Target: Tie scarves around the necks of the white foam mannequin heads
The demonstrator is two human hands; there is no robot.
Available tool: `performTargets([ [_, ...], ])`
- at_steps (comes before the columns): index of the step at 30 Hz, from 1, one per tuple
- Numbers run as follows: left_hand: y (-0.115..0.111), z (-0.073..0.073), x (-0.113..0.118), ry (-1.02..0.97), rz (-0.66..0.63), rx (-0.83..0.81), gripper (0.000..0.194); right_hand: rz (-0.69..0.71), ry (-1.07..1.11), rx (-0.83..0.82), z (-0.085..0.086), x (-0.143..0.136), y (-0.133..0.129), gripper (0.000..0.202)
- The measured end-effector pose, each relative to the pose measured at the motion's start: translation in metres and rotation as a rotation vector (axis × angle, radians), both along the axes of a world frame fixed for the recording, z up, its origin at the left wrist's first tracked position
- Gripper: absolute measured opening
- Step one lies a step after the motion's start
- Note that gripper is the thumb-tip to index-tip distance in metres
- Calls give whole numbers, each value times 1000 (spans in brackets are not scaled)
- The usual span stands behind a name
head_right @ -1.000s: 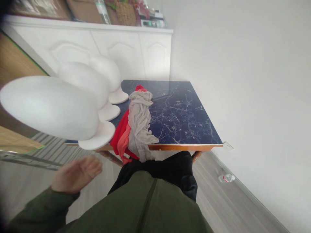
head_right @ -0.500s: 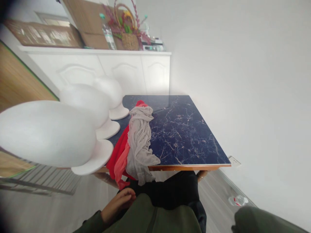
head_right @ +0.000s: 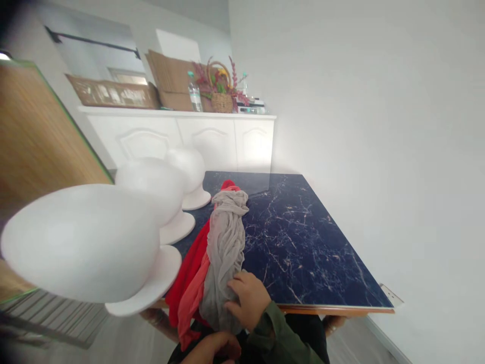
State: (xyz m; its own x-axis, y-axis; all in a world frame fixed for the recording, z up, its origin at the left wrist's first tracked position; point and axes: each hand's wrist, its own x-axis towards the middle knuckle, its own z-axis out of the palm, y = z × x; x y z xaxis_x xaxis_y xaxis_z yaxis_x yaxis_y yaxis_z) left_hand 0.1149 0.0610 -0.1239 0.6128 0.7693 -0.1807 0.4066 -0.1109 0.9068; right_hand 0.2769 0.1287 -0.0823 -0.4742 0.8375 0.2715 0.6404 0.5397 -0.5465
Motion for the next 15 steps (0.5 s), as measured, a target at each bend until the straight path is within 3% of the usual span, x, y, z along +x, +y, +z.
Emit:
performTargets([
  [1, 4, 11, -4, -3, -17, 16, 28, -39, 26, -14, -4, 1, 3, 22],
  [3, 11, 36, -12, -5, -9, 84, 25, -176, 120, -30, -8, 15, 10, 23],
  [7, 29, 71, -21, 105, 205, 362, 24, -677, 448, -13, 0, 77, 35, 28],
  [9, 43, 74, -21, 193, 312, 507, 27, -915, 685, -36, 4, 113, 50, 32],
  [11, 57, 68, -17, 263, 393, 633, 31, -1064, 940, -80, 7, 142, 63, 32],
  [13, 67, 59, -12, 334, 455, 710, 38, -1106, 1102, -116, 8, 161, 71, 30],
  [15, 74, 49, -7, 423, 507, 740, 48, -1035, 1049, -123, 8, 165, 72, 28],
])
